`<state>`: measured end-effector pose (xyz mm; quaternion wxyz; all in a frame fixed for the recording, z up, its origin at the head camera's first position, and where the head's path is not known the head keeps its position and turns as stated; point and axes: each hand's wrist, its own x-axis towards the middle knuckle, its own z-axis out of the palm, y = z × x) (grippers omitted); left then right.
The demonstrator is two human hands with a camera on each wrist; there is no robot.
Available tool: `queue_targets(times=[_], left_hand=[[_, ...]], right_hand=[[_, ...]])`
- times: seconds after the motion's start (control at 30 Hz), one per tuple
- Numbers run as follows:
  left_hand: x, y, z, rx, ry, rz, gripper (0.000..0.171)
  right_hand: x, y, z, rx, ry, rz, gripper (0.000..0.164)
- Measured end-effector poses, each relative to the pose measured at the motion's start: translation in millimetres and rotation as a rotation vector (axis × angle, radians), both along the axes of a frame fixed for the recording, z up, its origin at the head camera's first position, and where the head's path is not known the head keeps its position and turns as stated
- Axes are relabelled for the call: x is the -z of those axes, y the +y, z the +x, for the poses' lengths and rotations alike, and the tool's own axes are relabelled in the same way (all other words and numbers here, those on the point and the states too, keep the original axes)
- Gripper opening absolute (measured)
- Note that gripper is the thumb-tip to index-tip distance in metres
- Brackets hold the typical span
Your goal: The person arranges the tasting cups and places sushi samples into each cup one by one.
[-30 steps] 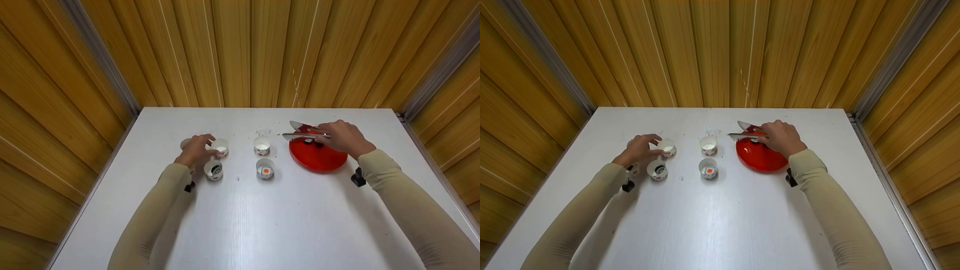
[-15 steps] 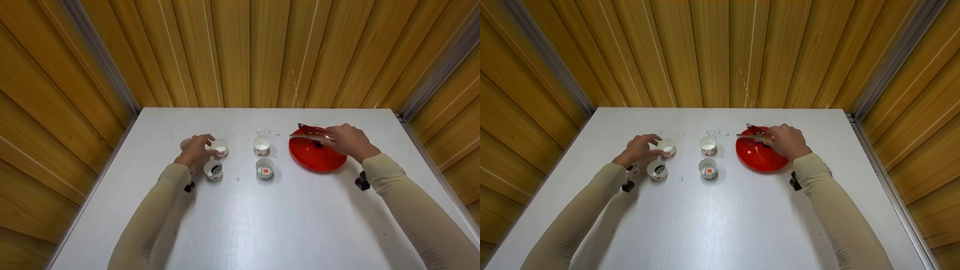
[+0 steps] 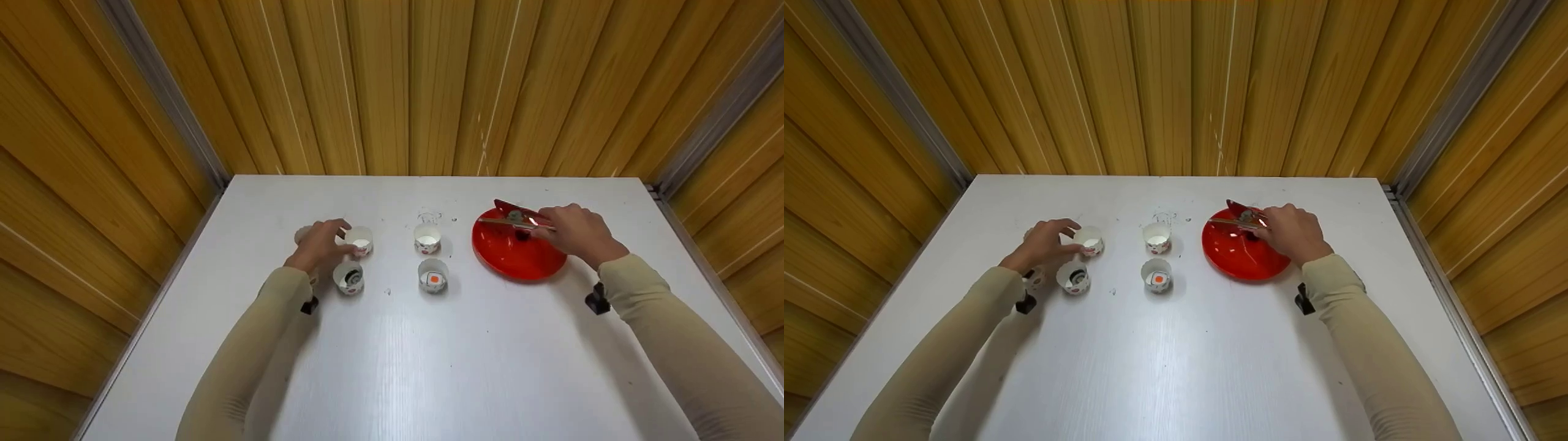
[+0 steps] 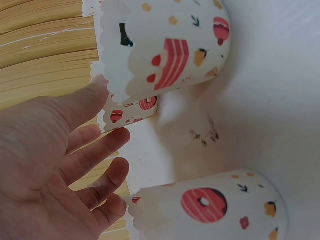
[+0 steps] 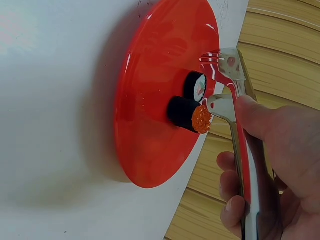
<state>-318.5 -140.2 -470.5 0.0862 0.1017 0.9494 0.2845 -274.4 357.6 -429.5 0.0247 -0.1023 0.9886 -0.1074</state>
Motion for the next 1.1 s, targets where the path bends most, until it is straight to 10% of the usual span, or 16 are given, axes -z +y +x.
queue_targets(times=[1.1], left_hand=[[1.5, 0.4, -1.0, -0.029, -0.030, 0.035, 0.061]], right_hand=[[-4.0, 3.4, 3.1, 0.026, 0.008, 0.056, 0.045]])
